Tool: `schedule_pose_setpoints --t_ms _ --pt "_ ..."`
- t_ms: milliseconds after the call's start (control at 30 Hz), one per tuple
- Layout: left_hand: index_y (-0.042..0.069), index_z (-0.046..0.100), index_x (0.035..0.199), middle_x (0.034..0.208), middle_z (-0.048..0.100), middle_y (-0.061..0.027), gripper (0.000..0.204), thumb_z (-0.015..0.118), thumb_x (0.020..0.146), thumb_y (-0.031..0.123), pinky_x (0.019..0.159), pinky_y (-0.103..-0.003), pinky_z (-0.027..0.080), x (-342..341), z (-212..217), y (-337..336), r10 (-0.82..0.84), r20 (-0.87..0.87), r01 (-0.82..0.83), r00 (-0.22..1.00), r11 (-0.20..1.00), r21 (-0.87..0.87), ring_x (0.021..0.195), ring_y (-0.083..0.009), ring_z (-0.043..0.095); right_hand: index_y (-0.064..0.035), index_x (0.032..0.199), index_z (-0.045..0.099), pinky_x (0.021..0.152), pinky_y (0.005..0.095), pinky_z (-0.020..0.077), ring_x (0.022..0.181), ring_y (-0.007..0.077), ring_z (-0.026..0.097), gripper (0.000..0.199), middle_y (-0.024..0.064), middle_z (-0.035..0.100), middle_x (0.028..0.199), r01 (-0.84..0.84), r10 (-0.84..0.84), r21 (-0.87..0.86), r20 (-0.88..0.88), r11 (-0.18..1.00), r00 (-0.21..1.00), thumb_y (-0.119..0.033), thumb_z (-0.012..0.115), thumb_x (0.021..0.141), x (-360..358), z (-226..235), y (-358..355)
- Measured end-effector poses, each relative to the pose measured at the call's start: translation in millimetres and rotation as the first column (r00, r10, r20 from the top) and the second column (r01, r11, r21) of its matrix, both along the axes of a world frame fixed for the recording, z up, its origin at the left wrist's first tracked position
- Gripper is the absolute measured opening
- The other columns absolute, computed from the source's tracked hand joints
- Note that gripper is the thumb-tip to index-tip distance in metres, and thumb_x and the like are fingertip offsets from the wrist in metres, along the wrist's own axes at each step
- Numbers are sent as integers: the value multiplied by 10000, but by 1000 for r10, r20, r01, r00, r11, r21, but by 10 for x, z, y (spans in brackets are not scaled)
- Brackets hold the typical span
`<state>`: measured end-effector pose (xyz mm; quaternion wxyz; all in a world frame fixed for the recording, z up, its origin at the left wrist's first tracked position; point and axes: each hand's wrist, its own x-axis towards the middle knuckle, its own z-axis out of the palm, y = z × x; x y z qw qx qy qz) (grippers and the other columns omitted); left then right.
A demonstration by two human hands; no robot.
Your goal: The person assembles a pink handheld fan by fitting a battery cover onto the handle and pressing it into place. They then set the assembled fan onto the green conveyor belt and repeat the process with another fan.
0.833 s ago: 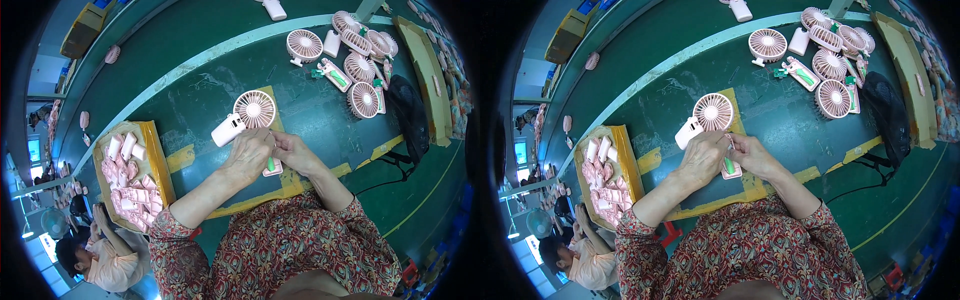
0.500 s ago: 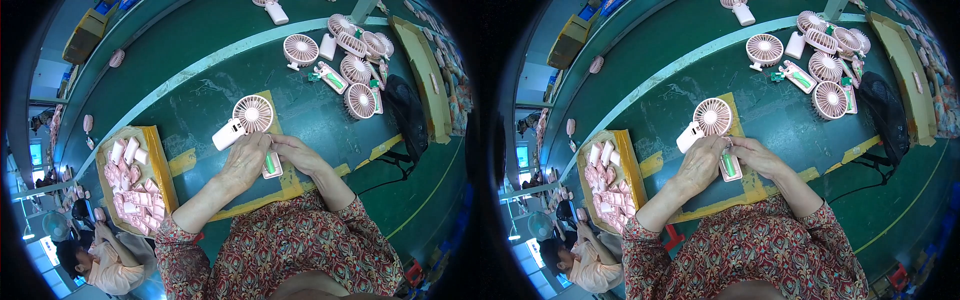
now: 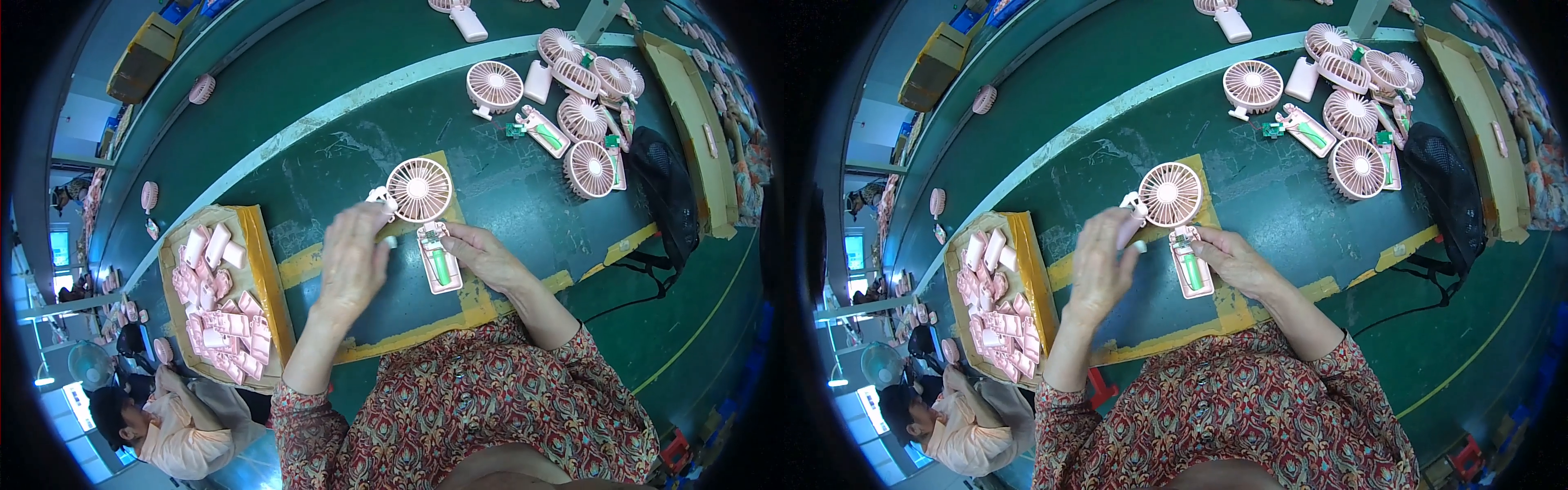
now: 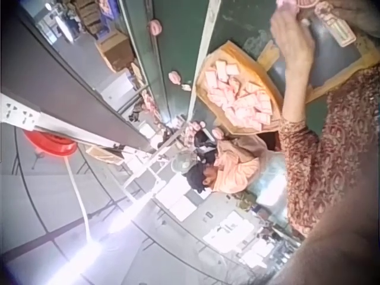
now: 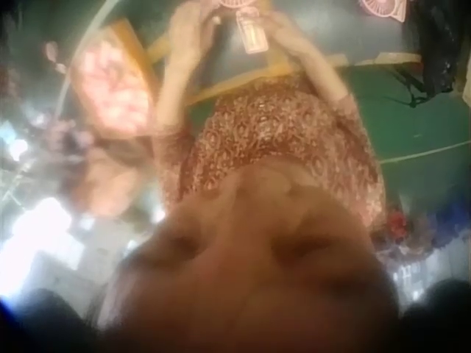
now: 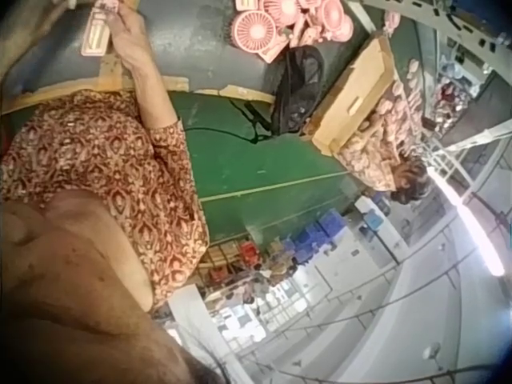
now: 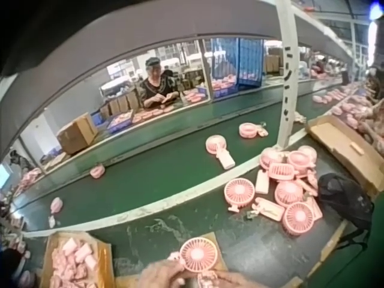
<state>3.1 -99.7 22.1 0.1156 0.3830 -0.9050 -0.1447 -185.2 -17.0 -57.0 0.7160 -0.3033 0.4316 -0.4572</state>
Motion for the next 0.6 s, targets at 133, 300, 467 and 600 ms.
schedule_pose_setpoints --t_ms 133,300,467,600 --pt "21 416 1283 1273 453 -195 658 694 687 -2 990 -412 370 170 -118 -30 147 143 -163 979 980 112 1160 -357 456 12 1213 508 791 236 475 887 79 556 306 35 595 999 1 -4 50 63 999 998 -165 428 976 8 54 12" --pt "2 434 1278 1224 498 -203 607 663 717 21 974 -407 390 203 -297 -168 152 56 -159 987 975 158 1126 -351 491 21 1214 501 803 236 475 900 84 562 310 42 596 1008 29 -33 52 77 998 997 -166 432 976 52 52 26" --pt "-42 490 1191 1087 562 -208 563 706 689 90 896 -404 441 116 -57 8 297 -36 -263 954 890 372 1006 -358 558 17 1220 499 822 236 467 925 88 558 313 43 596 1039 85 -88 64 51 994 995 -168 431 977 66 0 66" --pt "-57 461 1217 1019 609 -243 609 727 713 159 786 -382 513 37 -62 461 351 -119 -243 929 819 520 893 -336 632 15 1226 494 828 235 463 927 88 554 317 40 595 1040 118 -125 65 103 991 987 -171 431 977 134 57 90"
